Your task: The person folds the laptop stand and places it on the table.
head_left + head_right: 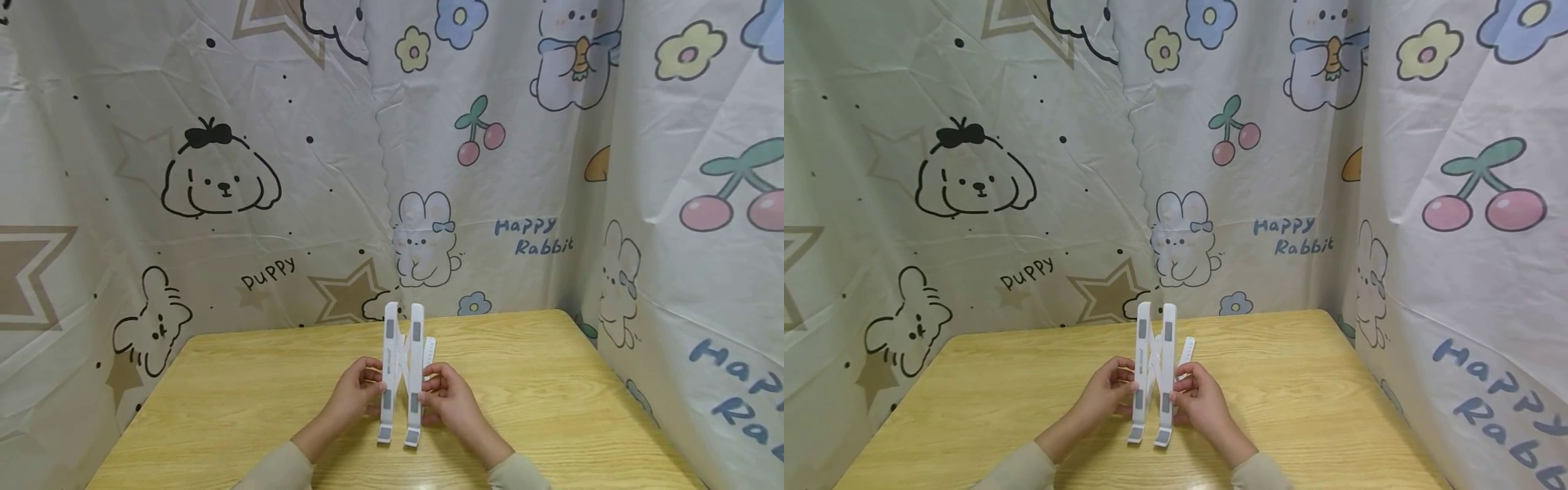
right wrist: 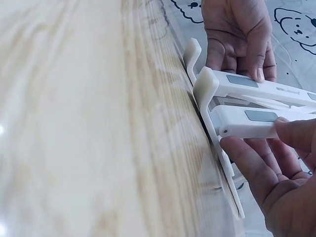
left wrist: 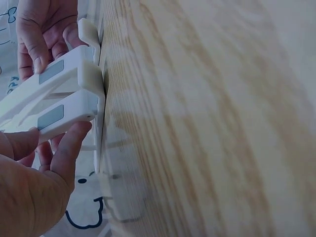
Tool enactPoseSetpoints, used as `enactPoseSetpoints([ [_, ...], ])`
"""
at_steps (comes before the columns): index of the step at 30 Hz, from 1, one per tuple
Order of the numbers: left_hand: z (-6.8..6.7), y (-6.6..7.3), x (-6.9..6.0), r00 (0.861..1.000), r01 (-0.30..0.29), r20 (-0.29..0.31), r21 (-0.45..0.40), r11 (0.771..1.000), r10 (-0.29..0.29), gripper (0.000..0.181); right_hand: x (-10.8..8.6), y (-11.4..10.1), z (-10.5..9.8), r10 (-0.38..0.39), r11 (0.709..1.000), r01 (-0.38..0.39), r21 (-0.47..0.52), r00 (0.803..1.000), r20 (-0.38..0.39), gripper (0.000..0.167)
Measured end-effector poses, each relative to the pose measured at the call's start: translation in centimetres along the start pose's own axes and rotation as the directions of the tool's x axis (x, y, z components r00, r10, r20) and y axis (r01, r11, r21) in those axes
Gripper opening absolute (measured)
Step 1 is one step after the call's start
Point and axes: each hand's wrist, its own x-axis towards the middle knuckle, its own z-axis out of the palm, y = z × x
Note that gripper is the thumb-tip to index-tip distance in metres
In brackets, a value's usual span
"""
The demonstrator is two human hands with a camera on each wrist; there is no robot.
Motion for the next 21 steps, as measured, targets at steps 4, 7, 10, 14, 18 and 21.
enactPoseSetpoints([
  [4, 0.1, -0.1, 0.0, 1.0, 0.005, -0.006, -0.003, 1.0, -0.005, 0.029, 0.1, -0.1, 0.2, 0.0, 1.0, 0.0, -0.003, 1.0, -0.005, 0.04],
  [7, 0.2, -0.2, 0.1, 1.0, 0.004, -0.012, -0.005, 1.0, -0.004, 0.03, 0.2, -0.1, 0.4, -0.011, 1.0, 0.011, -0.009, 1.0, -0.01, 0.04],
  [10, 0.3, -0.3, 0.2, 1.0, 0.0, -0.017, -0.006, 1.0, 0.0, 0.03, 0.3, -0.1, 0.5, -0.026, 1.0, 0.026, -0.016, 1.0, -0.014, 0.039],
  [14, 0.5, -0.3, 0.2, 0.999, -0.016, -0.028, -0.013, 1.0, 0.015, 0.027, 0.4, -0.1, 0.8, -0.036, 0.999, 0.036, -0.006, 0.999, -0.011, 0.038],
  [18, 0.8, -0.3, 0.1, 0.999, -0.022, -0.034, -0.022, 1.0, 0.022, 0.021, 0.4, -0.1, 1.0, -0.036, 0.999, 0.036, 0.004, 0.999, 0.001, 0.039],
  [21, 1.0, -0.1, 0.0, 0.999, -0.026, -0.033, -0.025, 0.999, 0.026, 0.018, 0.4, 0.0, 1.1, -0.039, 0.999, 0.039, 0.001, 0.999, 0.004, 0.039],
])
